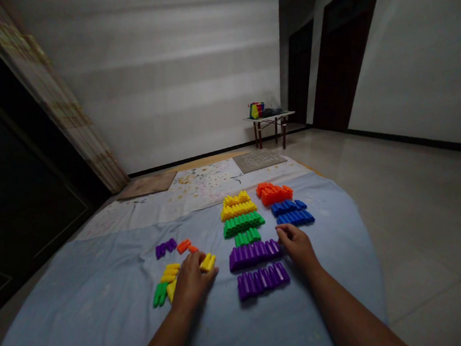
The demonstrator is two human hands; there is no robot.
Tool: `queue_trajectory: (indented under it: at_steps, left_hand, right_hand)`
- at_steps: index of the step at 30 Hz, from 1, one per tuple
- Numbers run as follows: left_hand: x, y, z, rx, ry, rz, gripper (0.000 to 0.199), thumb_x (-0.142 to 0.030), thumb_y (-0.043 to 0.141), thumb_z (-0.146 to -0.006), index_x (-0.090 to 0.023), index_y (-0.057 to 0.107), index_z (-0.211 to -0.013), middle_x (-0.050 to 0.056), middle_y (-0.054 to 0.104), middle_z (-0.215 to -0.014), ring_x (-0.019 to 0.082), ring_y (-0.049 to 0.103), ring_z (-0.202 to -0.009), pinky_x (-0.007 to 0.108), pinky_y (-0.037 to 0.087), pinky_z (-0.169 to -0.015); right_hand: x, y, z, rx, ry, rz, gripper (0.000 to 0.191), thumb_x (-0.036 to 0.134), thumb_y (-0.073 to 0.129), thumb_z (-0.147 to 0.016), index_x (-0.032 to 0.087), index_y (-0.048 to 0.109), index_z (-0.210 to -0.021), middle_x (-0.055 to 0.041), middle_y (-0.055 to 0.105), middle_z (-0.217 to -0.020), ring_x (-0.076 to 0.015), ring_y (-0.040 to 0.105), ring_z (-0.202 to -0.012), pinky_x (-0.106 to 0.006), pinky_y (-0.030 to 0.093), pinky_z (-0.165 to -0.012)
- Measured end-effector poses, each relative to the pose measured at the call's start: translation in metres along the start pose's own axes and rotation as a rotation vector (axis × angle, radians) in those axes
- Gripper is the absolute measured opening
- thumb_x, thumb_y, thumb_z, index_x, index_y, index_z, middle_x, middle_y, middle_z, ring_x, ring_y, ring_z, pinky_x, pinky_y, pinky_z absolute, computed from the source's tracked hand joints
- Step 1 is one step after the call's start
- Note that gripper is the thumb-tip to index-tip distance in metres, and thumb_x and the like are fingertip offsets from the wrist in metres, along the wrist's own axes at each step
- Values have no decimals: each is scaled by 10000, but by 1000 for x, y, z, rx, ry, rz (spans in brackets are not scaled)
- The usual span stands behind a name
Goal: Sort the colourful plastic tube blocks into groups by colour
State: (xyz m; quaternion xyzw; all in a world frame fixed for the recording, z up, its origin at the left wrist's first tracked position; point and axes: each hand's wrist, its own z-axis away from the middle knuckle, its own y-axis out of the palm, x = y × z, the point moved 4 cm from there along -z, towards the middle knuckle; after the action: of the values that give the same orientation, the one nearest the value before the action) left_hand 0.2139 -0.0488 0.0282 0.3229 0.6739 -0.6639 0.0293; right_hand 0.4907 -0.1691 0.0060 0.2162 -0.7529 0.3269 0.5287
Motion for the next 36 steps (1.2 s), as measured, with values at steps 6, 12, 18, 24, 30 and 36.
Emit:
queue_trajectory:
  at_steps: [6, 12, 18, 24, 30, 36]
  left_hand:
    - [13, -13, -8, 186, 109, 54, 589, -348, 638, -595, -207, 503, -1151, 86, 532, -1217, 231, 543, -1063, 355, 407, -931]
    - [-9, -27, -27, 451, 159, -1, 540, -225, 575, -608, -254, 543, -1147, 35, 595, -1179, 191, 564, -1037, 312, 407, -931]
    - [-19, -34, -46, 516, 188, -104, 419, -338, 605, -611, -218, 615, -1013, 39, 641, -987, 190, 597, -863, 294, 460, -791]
    - [-58, -44, -128, 173, 245, -81, 582, -417, 559, -678, -175, 493, -1203, 63, 627, -1057, 192, 581, -946, 296, 443, -849]
    - [-111, -4, -194, 94, 274, -206, 570, -330, 569, -696, -193, 461, -1239, 65, 606, -1161, 202, 540, -1072, 297, 393, -904]
    - [-118, 35, -224, 133, 225, -308, 565, -330, 573, -682, -242, 462, -1229, 62, 608, -1183, 243, 519, -1111, 367, 377, -891]
  right_hand:
    - [3, 0, 0, 2, 7, 4, 354, 445, 493, -766, 139, 642, -863, -14, 601, -580, -162, 565, -560, -256, 420, -552]
    - [9, 2, 1, 4, 18, -50, 366, 462, 487, -767, 141, 646, -843, -18, 603, -576, -163, 569, -554, -250, 423, -534]
    - [9, 7, 0, -8, 41, -65, 369, 467, 491, -762, 144, 656, -828, -11, 586, -550, -154, 539, -514, -240, 399, -487]
    - [4, 12, -5, -1, 75, -46, 345, 438, 484, -776, 143, 654, -832, -3, 565, -545, -151, 523, -519, -236, 382, -497]
    - [0, 14, -5, 5, 81, -90, 320, 419, 480, -798, 153, 653, -834, 2, 562, -577, -142, 517, -533, -225, 376, -499]
    - [-1, 15, -5, -5, 107, -105, 315, 424, 490, -796, 161, 662, -814, 10, 541, -548, -136, 497, -511, -221, 356, -479]
